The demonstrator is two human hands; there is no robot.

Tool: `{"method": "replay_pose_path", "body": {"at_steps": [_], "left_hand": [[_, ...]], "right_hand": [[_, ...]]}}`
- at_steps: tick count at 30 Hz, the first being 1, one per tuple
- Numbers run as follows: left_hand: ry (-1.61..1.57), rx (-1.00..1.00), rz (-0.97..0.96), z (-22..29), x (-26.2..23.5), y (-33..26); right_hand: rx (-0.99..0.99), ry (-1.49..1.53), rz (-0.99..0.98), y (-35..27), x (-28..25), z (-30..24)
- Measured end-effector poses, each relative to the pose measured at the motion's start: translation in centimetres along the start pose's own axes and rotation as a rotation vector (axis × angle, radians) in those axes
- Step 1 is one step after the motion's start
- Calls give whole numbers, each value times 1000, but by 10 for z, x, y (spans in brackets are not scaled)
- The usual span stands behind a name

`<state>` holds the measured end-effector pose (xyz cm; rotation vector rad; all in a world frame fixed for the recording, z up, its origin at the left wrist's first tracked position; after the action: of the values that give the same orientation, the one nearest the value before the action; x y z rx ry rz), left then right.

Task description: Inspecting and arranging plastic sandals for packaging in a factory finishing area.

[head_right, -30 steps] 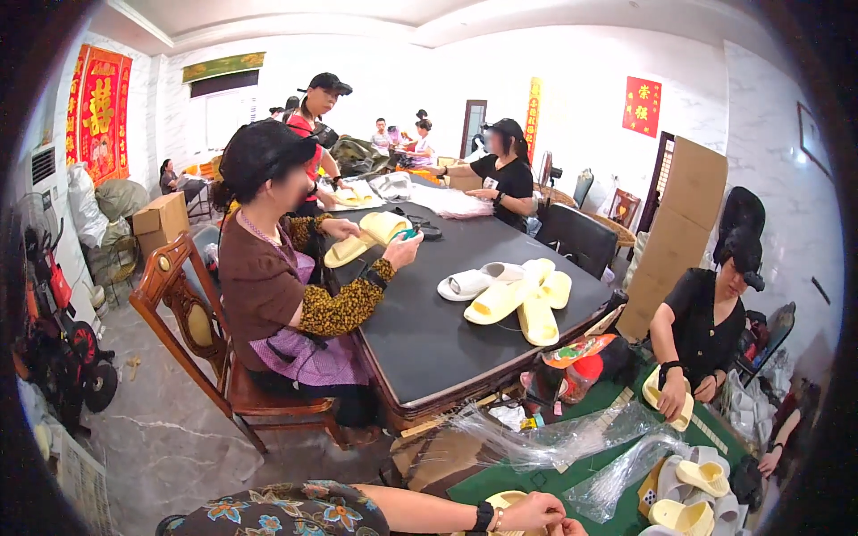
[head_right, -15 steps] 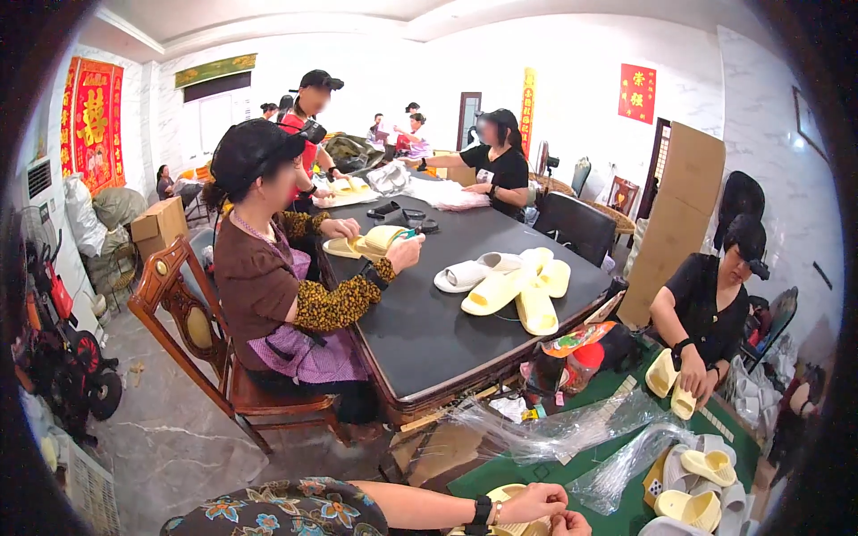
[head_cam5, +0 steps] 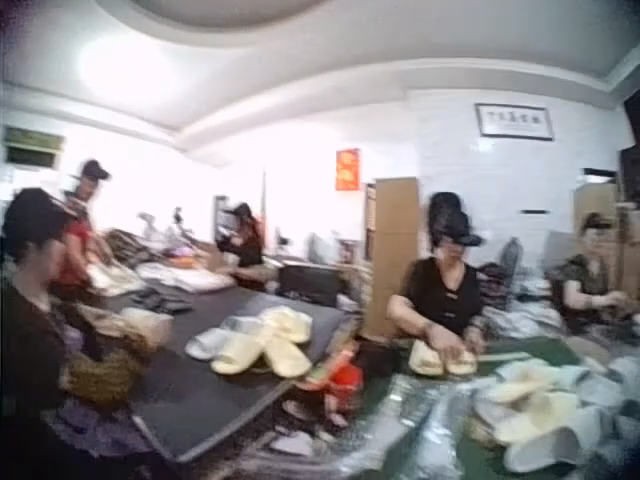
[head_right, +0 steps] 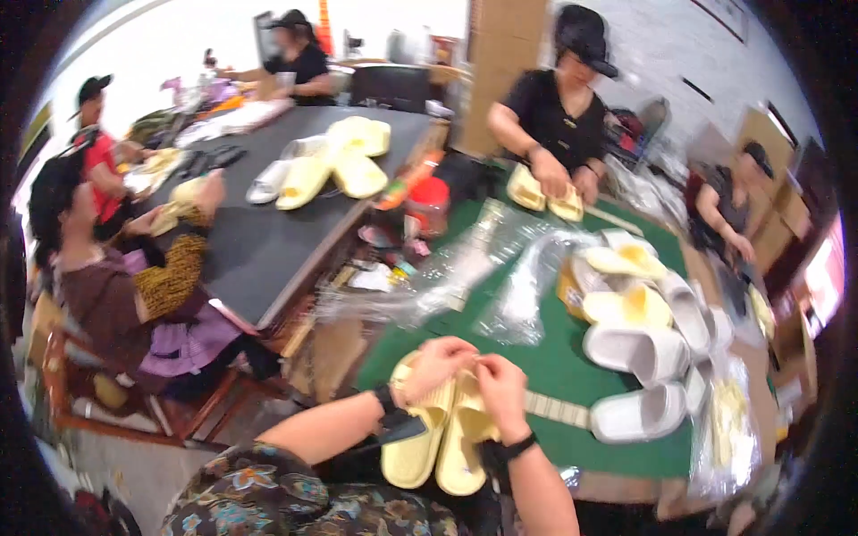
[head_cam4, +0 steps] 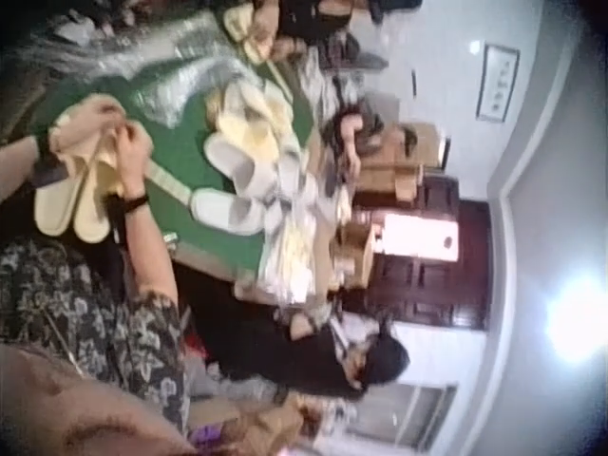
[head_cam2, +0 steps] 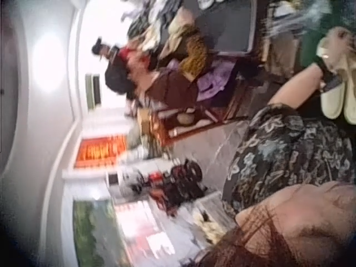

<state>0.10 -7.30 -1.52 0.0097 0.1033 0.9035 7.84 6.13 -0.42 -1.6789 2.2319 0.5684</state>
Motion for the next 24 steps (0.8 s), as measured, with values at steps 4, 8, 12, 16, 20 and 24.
{"method": "replay_pose_path", "body": {"at_steps": [4, 8, 12, 16, 20, 24], "left_hand": [[-58, 29, -14, -8, 11, 8], [-49, 6, -34, -11, 18, 5], [-30, -1, -35, -5, 17, 1], [-70, 1, -36, -4, 13, 0], [-20, 5, -57, 4, 15, 2], [8, 1, -67, 2, 19, 2]], "right_hand": [[87, 26, 32, 1, -2, 18], [130, 125, 10, -8, -6, 17], [156, 137, 0, -9, -4, 18], [146, 142, -6, -6, 0, 18], [134, 116, 11, -5, -6, 15], [105, 120, 20, -8, -5, 26]]}}
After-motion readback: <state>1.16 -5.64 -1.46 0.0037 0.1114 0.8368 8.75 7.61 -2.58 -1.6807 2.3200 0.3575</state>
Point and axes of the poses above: each hand's wrist, its own y-axis towards the middle knuckle, its own x-axis out of the palm, z = x × y, the point moved 2 cm from there along y, towards the middle knuckle, and after that the axes turned 8 degrees about -z, right-handed, at the moved point
